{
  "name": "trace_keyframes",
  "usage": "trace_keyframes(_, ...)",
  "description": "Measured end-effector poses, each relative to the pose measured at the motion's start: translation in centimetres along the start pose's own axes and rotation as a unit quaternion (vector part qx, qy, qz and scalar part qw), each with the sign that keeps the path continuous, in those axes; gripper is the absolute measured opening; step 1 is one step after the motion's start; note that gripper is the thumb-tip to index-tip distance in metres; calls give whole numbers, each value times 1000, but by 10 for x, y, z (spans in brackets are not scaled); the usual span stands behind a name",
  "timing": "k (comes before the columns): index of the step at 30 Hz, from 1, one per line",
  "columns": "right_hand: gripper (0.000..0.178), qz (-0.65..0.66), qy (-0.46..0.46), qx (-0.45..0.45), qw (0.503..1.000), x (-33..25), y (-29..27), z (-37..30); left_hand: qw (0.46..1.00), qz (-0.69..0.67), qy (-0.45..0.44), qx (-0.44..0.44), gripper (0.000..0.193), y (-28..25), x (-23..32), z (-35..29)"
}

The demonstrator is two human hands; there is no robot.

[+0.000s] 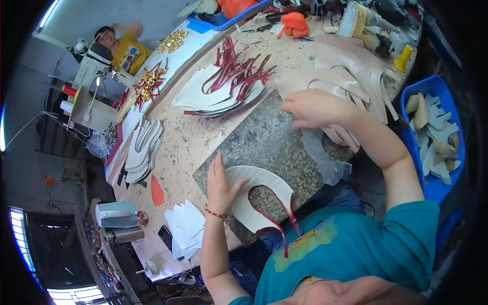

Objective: The person applies adhesive to shoe upper pieces, transfers triangular liners from a box to the workbench, peels the backing from shoe lining pieces, and attaches the lining pieces and triangular liners onto the shoe uppers.

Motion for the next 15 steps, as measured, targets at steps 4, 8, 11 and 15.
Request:
trace_keyframes(4, 60, -1, -44, 101, 994, 1, 20, -70, 982, 76, 110, 135, 78, -2, 61, 34)
trace_keyframes(8, 44, -16, -74, 116, 990, -10, 56, -87, 957, -36, 288, -7, 58, 59, 117, 63)
trace_keyframes(11, 24, 0, -80, 155, 985, -8, 70, -81, 956, -5, 282, -83, 55, 130, 131, 86)
trace_keyframes(15, 6, 56, -18, 156, 986, -6, 62, -109, 964, 30, 217, -149, 63, 177, 126, 92)
Point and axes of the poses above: each hand's wrist, its own z-axis towards the middle knuckle, its own y-axis out of the palm, x = y × z, the point moved 6 cm from there along z, towards the middle knuckle, and after that the axes turned 8 degrees about x, right-handed, at the moved point
